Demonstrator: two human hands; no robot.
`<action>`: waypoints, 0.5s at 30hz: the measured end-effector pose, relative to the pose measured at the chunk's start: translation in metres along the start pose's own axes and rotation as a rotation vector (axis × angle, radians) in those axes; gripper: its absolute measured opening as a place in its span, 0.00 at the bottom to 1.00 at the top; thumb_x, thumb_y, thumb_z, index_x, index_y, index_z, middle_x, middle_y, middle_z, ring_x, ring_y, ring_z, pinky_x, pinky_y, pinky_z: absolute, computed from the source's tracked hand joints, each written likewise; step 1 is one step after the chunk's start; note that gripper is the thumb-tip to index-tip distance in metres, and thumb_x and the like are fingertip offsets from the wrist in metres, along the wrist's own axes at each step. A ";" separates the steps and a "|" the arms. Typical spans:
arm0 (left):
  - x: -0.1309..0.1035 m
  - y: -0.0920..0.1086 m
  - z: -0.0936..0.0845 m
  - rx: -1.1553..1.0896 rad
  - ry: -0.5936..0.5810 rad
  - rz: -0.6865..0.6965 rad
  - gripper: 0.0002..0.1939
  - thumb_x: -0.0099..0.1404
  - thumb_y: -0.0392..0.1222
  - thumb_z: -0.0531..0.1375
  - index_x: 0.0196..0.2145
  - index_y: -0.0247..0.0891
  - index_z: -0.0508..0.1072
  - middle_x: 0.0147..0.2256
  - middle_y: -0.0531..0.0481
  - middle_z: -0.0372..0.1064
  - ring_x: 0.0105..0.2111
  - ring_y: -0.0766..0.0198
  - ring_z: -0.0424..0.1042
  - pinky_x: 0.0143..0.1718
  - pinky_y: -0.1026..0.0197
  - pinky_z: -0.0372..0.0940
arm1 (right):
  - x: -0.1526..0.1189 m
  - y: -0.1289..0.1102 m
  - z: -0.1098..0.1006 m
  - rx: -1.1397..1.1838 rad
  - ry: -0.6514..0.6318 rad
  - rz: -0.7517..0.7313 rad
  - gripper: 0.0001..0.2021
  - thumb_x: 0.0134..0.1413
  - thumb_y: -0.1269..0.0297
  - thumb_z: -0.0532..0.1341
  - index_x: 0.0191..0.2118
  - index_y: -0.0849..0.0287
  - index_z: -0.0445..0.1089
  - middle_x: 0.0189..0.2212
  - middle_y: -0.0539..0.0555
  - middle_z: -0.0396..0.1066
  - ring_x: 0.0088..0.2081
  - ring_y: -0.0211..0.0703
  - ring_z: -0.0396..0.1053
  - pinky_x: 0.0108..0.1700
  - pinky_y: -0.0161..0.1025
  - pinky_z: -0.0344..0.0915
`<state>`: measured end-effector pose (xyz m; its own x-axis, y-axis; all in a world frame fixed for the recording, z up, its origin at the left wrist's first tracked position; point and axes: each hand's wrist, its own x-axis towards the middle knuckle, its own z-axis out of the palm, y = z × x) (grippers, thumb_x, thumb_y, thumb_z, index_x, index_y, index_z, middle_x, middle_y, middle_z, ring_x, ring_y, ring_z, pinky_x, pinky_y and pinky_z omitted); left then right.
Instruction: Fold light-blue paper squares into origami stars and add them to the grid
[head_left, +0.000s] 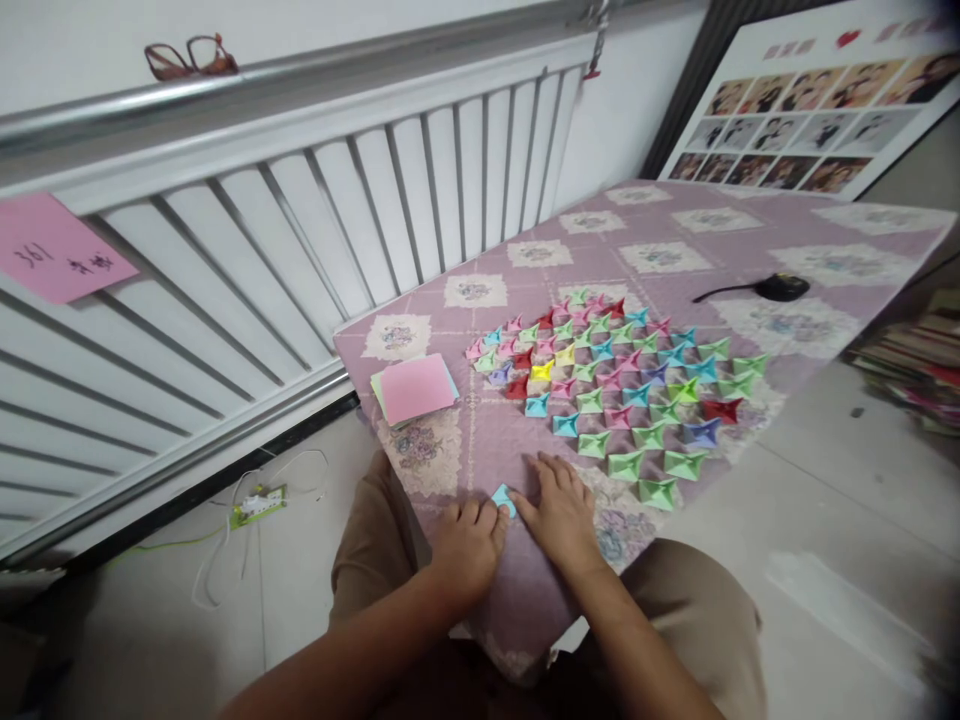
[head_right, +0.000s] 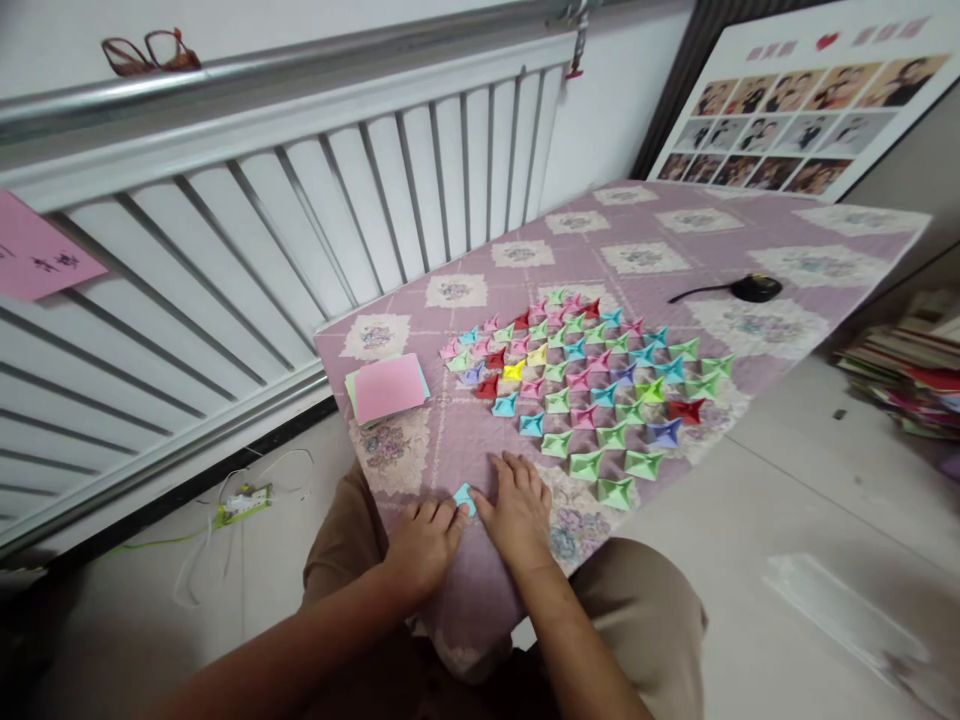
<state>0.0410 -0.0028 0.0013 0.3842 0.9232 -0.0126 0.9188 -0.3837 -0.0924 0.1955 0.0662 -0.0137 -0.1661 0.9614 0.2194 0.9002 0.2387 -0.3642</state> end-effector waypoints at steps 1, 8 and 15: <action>0.000 0.001 0.000 0.000 0.003 -0.009 0.19 0.70 0.39 0.47 0.58 0.40 0.59 0.49 0.42 0.65 0.43 0.56 0.64 0.40 0.52 0.60 | 0.000 0.000 0.000 -0.017 -0.010 0.009 0.25 0.54 0.54 0.57 0.56 0.56 0.60 0.58 0.58 0.60 0.60 0.55 0.51 0.55 0.53 0.52; 0.002 0.000 0.005 -0.035 -0.014 -0.029 0.20 0.70 0.42 0.48 0.58 0.42 0.59 0.48 0.42 0.65 0.43 0.56 0.64 0.40 0.52 0.60 | -0.002 -0.003 0.005 -0.121 -0.094 0.065 0.25 0.57 0.54 0.55 0.59 0.55 0.58 0.62 0.58 0.54 0.63 0.56 0.44 0.57 0.59 0.47; 0.002 0.000 0.000 -0.085 -0.032 -0.033 0.21 0.69 0.40 0.48 0.59 0.41 0.59 0.47 0.41 0.65 0.44 0.54 0.63 0.41 0.50 0.60 | 0.000 -0.001 0.003 -0.052 -0.132 0.081 0.26 0.56 0.52 0.55 0.59 0.55 0.58 0.62 0.59 0.53 0.64 0.56 0.44 0.57 0.62 0.46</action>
<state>0.0414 -0.0004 0.0010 0.3522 0.9350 -0.0428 0.9356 -0.3528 -0.0089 0.1935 0.0662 -0.0157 -0.1405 0.9877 0.0692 0.9317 0.1555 -0.3283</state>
